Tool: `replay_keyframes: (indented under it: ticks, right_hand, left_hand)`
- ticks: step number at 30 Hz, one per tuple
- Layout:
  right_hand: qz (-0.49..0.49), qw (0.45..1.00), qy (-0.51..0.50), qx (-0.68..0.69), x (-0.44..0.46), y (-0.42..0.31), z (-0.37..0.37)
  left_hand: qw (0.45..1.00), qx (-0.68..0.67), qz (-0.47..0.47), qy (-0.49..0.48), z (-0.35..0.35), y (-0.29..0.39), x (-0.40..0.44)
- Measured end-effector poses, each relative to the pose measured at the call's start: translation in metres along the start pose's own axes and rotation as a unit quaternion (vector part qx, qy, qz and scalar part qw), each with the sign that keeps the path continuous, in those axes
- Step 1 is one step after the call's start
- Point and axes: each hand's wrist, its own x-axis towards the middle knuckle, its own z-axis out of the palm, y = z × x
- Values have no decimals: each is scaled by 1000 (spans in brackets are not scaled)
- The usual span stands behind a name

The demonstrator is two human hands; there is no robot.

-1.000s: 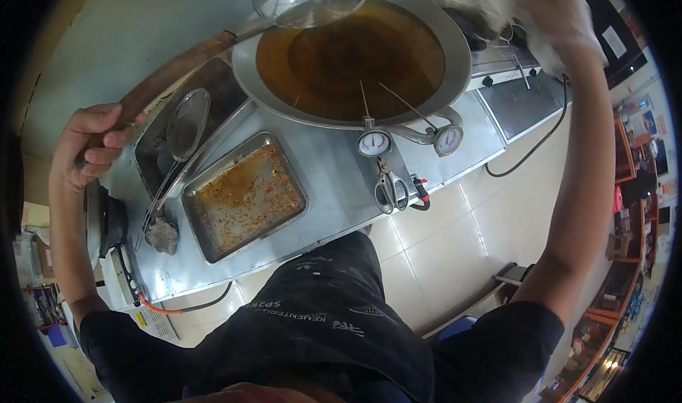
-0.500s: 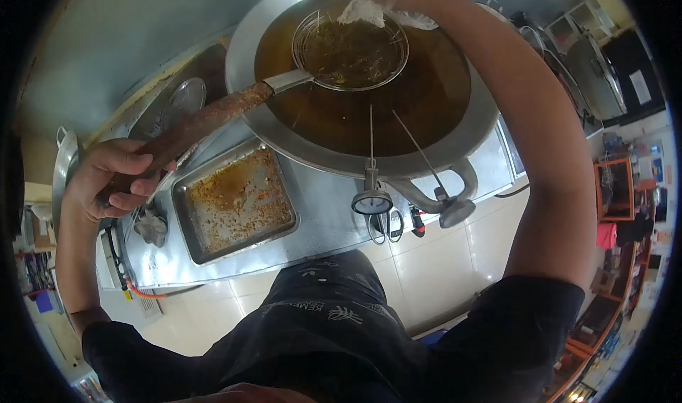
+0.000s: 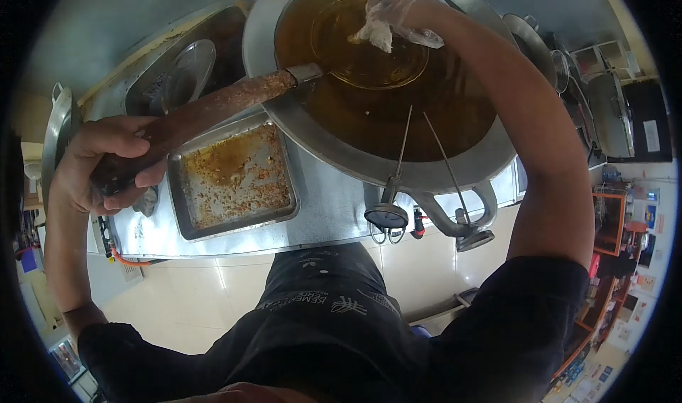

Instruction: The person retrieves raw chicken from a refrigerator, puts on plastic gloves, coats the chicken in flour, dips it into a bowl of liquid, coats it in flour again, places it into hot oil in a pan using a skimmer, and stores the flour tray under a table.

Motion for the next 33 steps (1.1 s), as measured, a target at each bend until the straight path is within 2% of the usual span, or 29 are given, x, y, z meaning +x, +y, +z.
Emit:
replay_keyframes:
  ticks: [2,3,5,6,8,9,10,11,12,13,15,17,18,19,21,23,24,25,27,29,31,33]
  right_hand:
    - [50,998,-40,-1,5,1,0]
    - [76,994,-10,-74,4,-5,7]
    - [56,982,29,-180,0,0,8]
    - [9,976,38,-213,-2,17,-4]
    - [-45,998,30,-28,-6,66,-26]
    - [-52,980,16,190,-10,98,-38]
    - [-58,916,5,398,-18,112,-47]
    - [10,995,16,98,-32,95,-58]
    - [84,974,23,-209,-54,62,-77]
    - [154,855,23,-494,-79,27,-93]
    - [91,841,-4,-534,-150,-36,-106]
    - [-58,793,177,-580,-230,-41,-104]
    - [47,919,302,-250,-262,-67,-83]
    - [136,905,385,117,-293,-96,-59]
    - [206,838,473,180,-360,-117,-18]
    - [363,743,547,132,-423,-129,29]
    - [433,695,564,104,-451,-139,55]
    - [490,667,559,54,-475,-158,86]
    - [442,593,629,240,-544,-177,158]
    - [514,513,637,259,-566,-221,206]
    - [537,467,653,257,-584,-268,235]
    - [494,432,704,270,-618,-300,261]
  left_hand:
    - [1000,18,8,1,2,-3,-1]
    - [999,29,14,0,3,-5,-2]
    - [999,34,7,8,4,-10,0]
    - [999,38,5,12,4,-11,0]
    - [999,34,2,29,9,-13,-2]
    - [999,35,1,36,11,-14,-3]
    - [999,27,3,35,11,-16,-3]
    - [999,20,5,34,9,-21,-1]
    - [999,13,7,33,8,-24,0]
    - [1000,6,1,21,8,-27,-1]
    - [1000,-7,-10,-1,6,-34,-7]
    - [998,-26,8,-50,-2,-47,-11]
    - [997,-25,24,-74,-10,-56,-12]
    - [994,-25,40,-98,-17,-64,-12]
    - [982,-59,78,-161,-23,-79,-14]
    - [955,-89,109,-261,-25,-94,-10]
    - [930,-115,112,-330,-29,-107,-5]
    - [917,-85,115,-371,-34,-117,1]
    - [884,-31,115,-451,-43,-140,12]
    - [880,-12,104,-463,-47,-168,22]
    - [880,-19,91,-466,-41,-189,28]
    - [887,-51,70,-453,-26,-209,29]
